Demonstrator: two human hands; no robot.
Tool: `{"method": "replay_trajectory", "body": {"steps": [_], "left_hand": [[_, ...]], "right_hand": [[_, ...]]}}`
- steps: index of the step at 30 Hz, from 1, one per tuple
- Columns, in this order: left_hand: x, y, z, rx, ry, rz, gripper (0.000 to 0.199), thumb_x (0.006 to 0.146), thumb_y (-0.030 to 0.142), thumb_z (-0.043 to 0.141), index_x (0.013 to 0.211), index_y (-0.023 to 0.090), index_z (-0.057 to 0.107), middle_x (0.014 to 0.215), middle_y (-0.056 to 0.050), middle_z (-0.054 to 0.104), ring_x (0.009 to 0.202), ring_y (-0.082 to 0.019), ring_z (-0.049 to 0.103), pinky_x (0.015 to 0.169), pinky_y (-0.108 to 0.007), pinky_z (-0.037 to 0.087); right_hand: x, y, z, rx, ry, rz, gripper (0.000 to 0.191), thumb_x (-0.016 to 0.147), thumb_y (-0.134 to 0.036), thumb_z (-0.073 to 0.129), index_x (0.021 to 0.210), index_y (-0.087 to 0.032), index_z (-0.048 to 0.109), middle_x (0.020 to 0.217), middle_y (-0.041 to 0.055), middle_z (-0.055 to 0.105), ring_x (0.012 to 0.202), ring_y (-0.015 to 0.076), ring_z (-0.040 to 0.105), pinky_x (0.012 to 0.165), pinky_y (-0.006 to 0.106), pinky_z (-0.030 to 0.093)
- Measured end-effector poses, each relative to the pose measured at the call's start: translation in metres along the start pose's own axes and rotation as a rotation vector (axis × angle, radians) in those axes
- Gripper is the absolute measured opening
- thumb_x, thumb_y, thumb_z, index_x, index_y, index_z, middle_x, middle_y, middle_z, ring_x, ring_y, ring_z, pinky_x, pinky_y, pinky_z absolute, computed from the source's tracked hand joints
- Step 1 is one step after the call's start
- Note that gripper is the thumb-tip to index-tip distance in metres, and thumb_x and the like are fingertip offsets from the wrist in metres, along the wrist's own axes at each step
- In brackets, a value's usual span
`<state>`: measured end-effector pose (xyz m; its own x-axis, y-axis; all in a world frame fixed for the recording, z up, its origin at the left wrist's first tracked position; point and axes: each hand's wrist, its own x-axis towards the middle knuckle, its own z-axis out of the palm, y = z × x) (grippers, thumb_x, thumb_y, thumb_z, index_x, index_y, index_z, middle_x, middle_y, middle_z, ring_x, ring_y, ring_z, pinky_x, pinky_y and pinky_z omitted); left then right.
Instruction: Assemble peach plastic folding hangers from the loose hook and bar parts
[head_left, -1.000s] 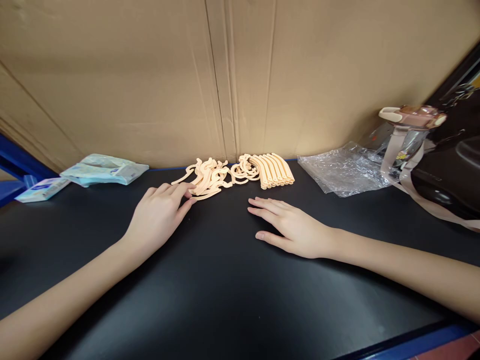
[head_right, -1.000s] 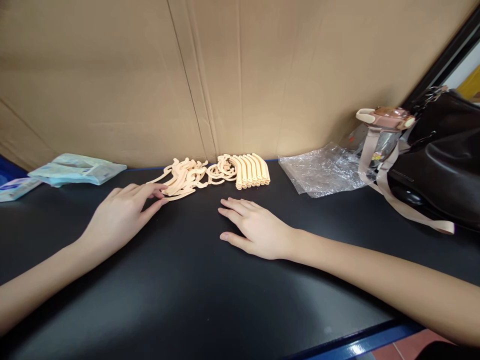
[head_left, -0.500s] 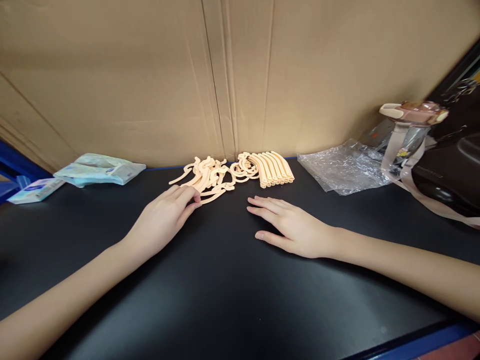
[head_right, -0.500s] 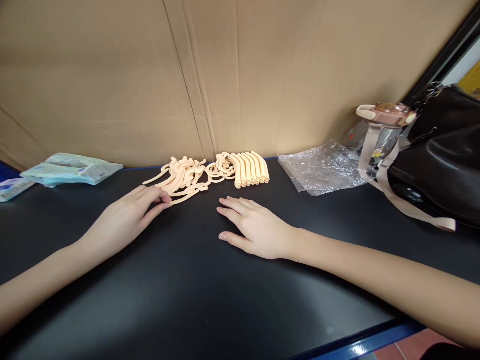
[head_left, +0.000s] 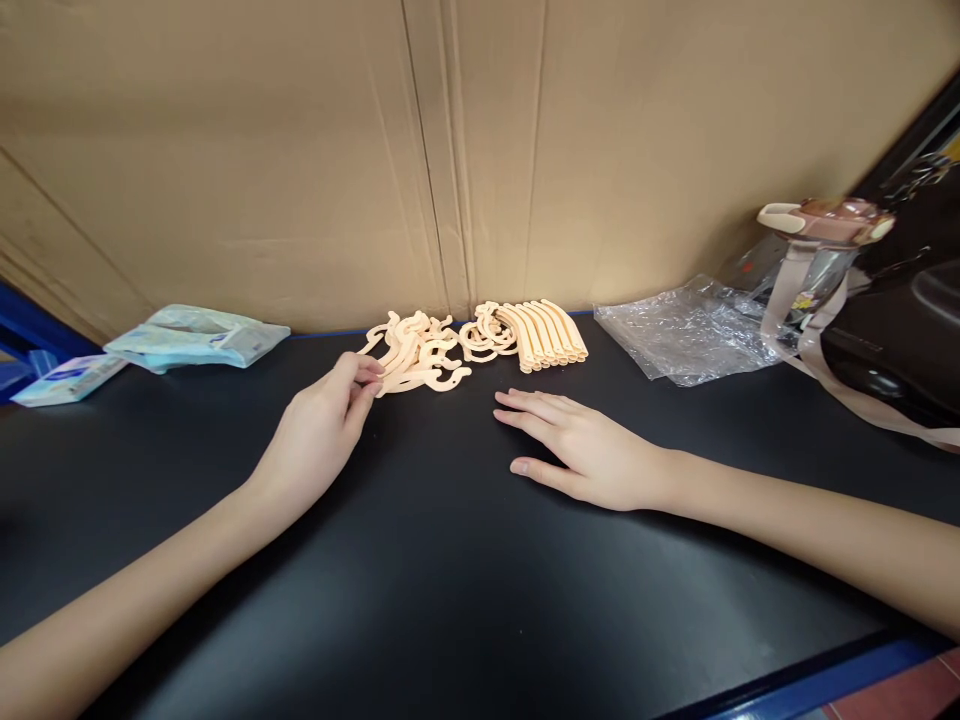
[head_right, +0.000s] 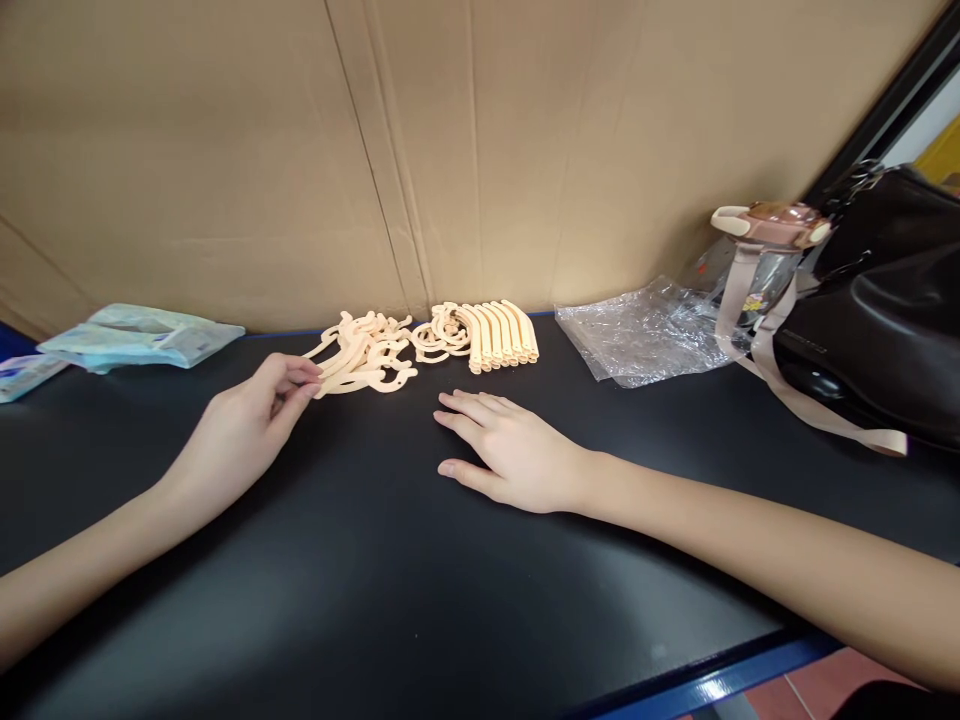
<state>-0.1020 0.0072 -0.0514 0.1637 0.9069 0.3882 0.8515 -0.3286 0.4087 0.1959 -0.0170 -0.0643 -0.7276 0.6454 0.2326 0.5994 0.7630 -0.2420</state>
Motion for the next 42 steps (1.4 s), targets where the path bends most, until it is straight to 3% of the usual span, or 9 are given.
{"method": "replay_trajectory", "body": {"steps": [6,14,18,24,27,30,33,37,42], "left_hand": [[0.006,-0.004,0.001,-0.334,0.056,-0.193,0.022,0.080,0.043,0.057,0.089,0.023,0.053,0.093,-0.004,0.066,0.086,-0.022,0.065,0.074,-0.032,0.053],[-0.008,0.026,0.001,-0.474,0.024,-0.274,0.028,0.077,0.049,0.062,0.084,0.023,0.057,0.083,-0.002,0.063,0.076,-0.019,0.060,0.059,-0.027,0.048],[-0.020,0.044,0.002,-0.526,-0.013,-0.229,0.021,0.081,0.044,0.061,0.084,0.023,0.059,0.083,0.000,0.062,0.077,-0.018,0.060,0.064,-0.027,0.050],[-0.034,0.053,0.004,-0.517,-0.042,-0.102,0.014,0.089,0.039,0.059,0.089,0.025,0.061,0.086,0.002,0.064,0.076,-0.015,0.061,0.065,-0.024,0.049],[-0.038,0.050,0.005,-0.484,-0.050,-0.063,0.015,0.091,0.040,0.058,0.090,0.026,0.061,0.087,0.002,0.065,0.077,-0.015,0.062,0.058,-0.023,0.045],[-0.039,0.048,0.006,-0.474,-0.050,-0.028,0.015,0.092,0.041,0.058,0.091,0.026,0.061,0.088,0.003,0.065,0.079,-0.015,0.063,0.058,-0.023,0.044],[-0.039,0.046,0.006,-0.445,-0.058,0.021,0.015,0.093,0.040,0.057,0.091,0.026,0.062,0.088,0.003,0.066,0.078,-0.014,0.063,0.061,-0.023,0.045],[-0.035,0.041,0.007,-0.347,-0.088,0.106,0.013,0.095,0.037,0.056,0.092,0.026,0.061,0.087,0.004,0.066,0.075,-0.013,0.061,0.066,-0.023,0.046],[-0.032,0.039,0.007,-0.236,-0.132,0.234,0.013,0.099,0.034,0.051,0.100,0.025,0.061,0.083,0.004,0.063,0.064,-0.010,0.054,0.059,-0.022,0.044]], "right_hand": [[0.000,0.000,-0.001,0.024,0.007,-0.002,0.056,0.100,-0.047,0.043,0.142,-0.010,0.050,0.153,0.0185,0.041,0.143,0.0314,0.038,0.116,0.054,0.035],[0.000,-0.001,-0.002,0.093,0.101,0.008,0.049,0.099,-0.045,0.049,0.136,-0.014,0.054,0.144,0.0159,0.053,0.135,0.0296,0.049,0.111,0.051,0.041],[-0.003,-0.003,-0.008,0.380,0.373,0.086,0.036,0.097,-0.041,0.055,0.127,-0.021,0.051,0.104,0.0049,0.072,0.101,0.0195,0.067,0.095,0.038,0.051],[-0.004,-0.004,-0.009,0.606,0.444,0.103,0.039,0.094,-0.038,0.060,0.126,-0.023,0.045,0.086,-0.0012,0.069,0.078,0.0144,0.065,0.079,0.031,0.052],[-0.002,-0.005,-0.008,0.519,0.386,0.039,0.023,0.094,-0.039,0.061,0.107,-0.020,0.059,0.080,-0.0014,0.068,0.074,0.0128,0.064,0.074,0.027,0.049],[-0.001,-0.007,-0.008,0.310,0.322,-0.093,0.026,0.091,-0.044,0.065,0.094,-0.018,0.064,0.077,-0.0005,0.067,0.072,0.0130,0.061,0.072,0.028,0.044],[0.000,-0.008,-0.006,0.150,0.271,-0.179,0.029,0.087,-0.046,0.069,0.089,-0.017,0.065,0.079,0.0006,0.066,0.071,0.0135,0.056,0.068,0.028,0.041],[0.000,-0.006,-0.003,0.099,0.258,-0.192,0.017,0.097,-0.028,0.057,0.087,-0.017,0.066,0.081,0.0015,0.065,0.073,0.0131,0.053,0.070,0.026,0.041],[0.000,-0.004,-0.002,0.065,0.258,-0.186,0.018,0.099,-0.023,0.053,0.087,-0.016,0.065,0.082,0.0016,0.065,0.073,0.0132,0.052,0.071,0.027,0.040]]}}
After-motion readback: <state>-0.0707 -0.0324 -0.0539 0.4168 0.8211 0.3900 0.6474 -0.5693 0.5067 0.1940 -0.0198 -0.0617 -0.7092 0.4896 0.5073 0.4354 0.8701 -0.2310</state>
